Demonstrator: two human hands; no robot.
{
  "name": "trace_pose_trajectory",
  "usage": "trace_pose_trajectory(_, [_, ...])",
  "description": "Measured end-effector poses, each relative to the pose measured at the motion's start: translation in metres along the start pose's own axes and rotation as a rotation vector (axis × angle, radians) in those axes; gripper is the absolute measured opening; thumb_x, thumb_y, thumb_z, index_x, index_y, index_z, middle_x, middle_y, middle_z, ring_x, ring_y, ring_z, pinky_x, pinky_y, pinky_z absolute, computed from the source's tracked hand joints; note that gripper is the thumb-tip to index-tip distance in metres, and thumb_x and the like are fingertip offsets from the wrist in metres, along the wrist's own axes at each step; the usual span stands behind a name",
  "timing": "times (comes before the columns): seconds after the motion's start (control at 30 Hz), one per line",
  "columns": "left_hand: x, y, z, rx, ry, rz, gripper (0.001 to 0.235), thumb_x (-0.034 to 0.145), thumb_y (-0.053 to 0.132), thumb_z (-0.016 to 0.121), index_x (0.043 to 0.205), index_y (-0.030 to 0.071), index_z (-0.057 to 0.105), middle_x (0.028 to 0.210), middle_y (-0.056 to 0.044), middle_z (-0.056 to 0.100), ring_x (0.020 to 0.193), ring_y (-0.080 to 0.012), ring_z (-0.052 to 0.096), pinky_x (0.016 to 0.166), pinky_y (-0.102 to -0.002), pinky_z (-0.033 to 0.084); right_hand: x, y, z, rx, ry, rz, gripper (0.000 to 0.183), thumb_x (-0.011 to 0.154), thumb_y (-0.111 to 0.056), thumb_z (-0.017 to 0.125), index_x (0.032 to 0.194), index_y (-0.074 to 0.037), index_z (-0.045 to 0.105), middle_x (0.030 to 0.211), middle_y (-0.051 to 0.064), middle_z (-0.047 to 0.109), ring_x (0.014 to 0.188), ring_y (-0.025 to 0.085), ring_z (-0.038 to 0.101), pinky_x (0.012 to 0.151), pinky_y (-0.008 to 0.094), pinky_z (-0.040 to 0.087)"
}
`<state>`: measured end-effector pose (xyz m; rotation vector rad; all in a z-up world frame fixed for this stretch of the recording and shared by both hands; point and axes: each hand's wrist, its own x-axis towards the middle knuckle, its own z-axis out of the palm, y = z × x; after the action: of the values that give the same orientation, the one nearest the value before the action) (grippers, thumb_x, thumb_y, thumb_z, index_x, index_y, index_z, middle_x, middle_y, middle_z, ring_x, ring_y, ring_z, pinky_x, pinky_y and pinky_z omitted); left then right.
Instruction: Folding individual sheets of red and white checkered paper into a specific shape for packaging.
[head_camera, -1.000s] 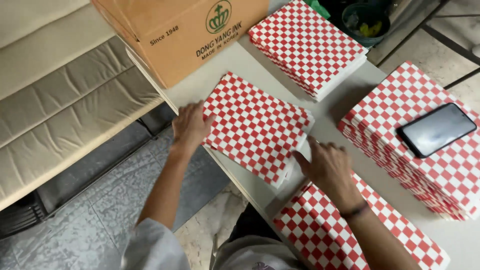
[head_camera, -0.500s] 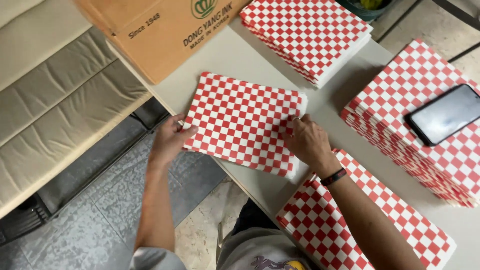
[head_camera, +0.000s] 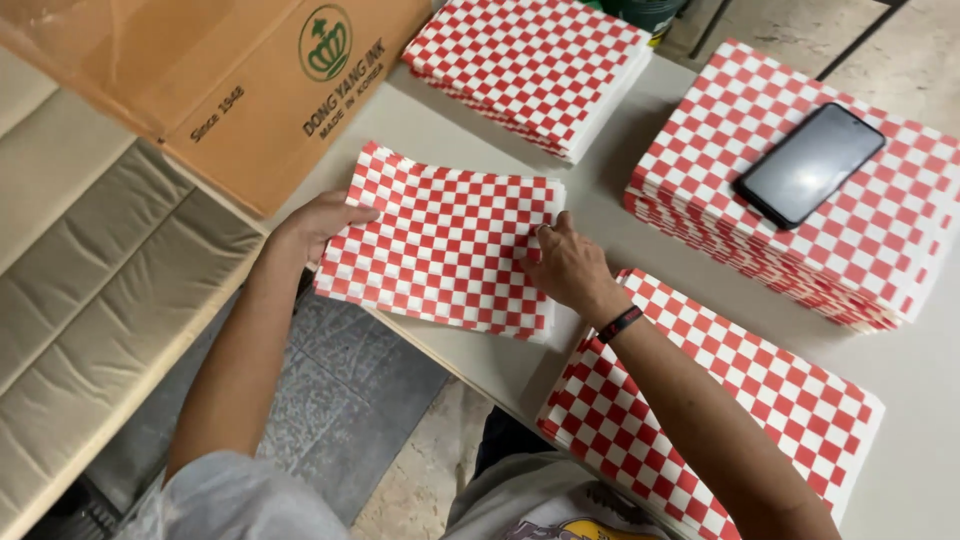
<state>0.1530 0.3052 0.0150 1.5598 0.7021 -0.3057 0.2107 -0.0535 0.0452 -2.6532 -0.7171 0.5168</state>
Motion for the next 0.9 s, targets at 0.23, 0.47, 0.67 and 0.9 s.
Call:
trace_pose_trajectory(0.23, [-0.156, 0.091, 0.038, 0.089, 0.128, 0.515, 0.021, 0.091, 0.018, 0.082, 0.105, 0.007, 0.07, 0.088, -0.006, 0.072, 0.08, -0.015, 0.071, 0.071, -0.035, 0.06, 0.001, 0.01, -0.019, 0.668, 0.141, 0.219, 0.099, 0.085, -0.061, 0.072, 0.154, -0.007, 0.028, 0.128, 0.024, 0.065, 0.123, 0.042, 0.061, 0.105, 0.057, 0.048])
trace_pose_trajectory(0.47, [-0.247, 0.155, 0.077, 0.136, 0.221, 0.234, 0.027, 0.084, 0.021, 0.071, 0.109, 0.014, 0.065, 0.108, -0.005, 0.074, 0.09, -0.0181, 0.07, 0.078, -0.032, 0.057, -0.08, 0.008, -0.067, 1.868, -0.154, 0.151, 0.058, 0.081, -0.03, 0.067, 0.133, -0.009, 0.054, 0.13, 0.011, 0.066, 0.113, 0.028, 0.067, 0.096, 0.045, 0.057])
trace_pose_trajectory(0.67, [-0.173, 0.052, 0.168, 0.125, -0.089, 0.272, 0.023, 0.086, 0.022, 0.072, 0.107, 0.011, 0.073, 0.106, -0.007, 0.077, 0.09, -0.0167, 0.069, 0.078, -0.032, 0.056, -0.235, 0.071, -0.093, 1.592, 0.13, 0.643, 0.042, 0.08, -0.013, 0.068, 0.12, -0.001, 0.064, 0.123, 0.018, 0.072, 0.108, 0.034, 0.07, 0.09, 0.047, 0.06])
trace_pose_trajectory(0.9, [-0.164, 0.001, 0.277, -0.125, -0.641, 0.67, 0.013, 0.095, 0.015, 0.069, 0.105, 0.009, 0.074, 0.107, -0.011, 0.078, 0.102, -0.025, 0.075, 0.084, -0.036, 0.066, -0.382, 0.19, -0.013, 0.953, 0.828, 0.29, 0.032, 0.084, -0.006, 0.074, 0.116, -0.007, 0.07, 0.121, 0.006, 0.072, 0.112, 0.015, 0.066, 0.102, 0.033, 0.057])
